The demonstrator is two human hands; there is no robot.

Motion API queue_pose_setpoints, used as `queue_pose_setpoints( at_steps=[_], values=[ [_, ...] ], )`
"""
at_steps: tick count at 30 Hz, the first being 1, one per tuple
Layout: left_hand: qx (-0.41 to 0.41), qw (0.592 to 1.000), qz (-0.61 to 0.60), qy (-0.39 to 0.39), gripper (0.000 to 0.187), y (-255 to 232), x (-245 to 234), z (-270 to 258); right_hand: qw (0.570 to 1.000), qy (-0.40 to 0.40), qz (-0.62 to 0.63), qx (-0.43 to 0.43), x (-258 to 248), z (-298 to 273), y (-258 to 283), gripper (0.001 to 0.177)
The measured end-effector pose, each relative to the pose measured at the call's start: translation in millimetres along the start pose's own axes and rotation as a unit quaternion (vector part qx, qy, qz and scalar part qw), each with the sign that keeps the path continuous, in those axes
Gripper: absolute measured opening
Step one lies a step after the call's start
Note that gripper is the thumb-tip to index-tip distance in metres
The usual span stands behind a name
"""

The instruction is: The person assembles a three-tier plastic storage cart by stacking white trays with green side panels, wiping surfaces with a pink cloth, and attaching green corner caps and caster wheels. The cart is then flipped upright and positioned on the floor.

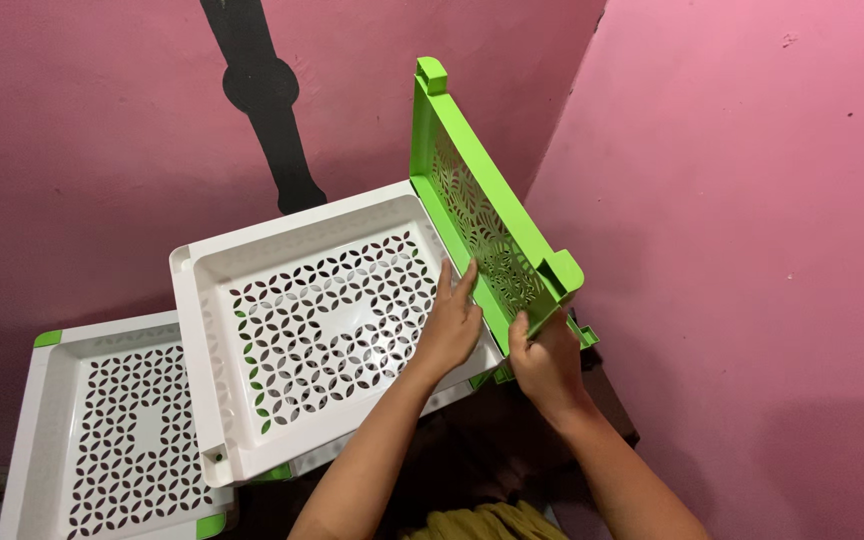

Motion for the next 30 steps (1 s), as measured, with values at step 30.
queue_pose_setpoints(
  at_steps=[30],
  values=[
    [0.184,0.906,0.358,-0.13,0.034,82.9,-33.6,157.3,0.984,-0.018,0.101,-0.148,28.2,11.3,-48.0,0.007]
  ],
)
Point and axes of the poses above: each hand's wrist, its own z-axis towards the middle knuckle, its own x-axis out of the palm, y = z × x, the point moved 3 cm from there along z, towards the middle knuckle, and after that the axes turned 9 degrees about -z, right-handed, at the moved point
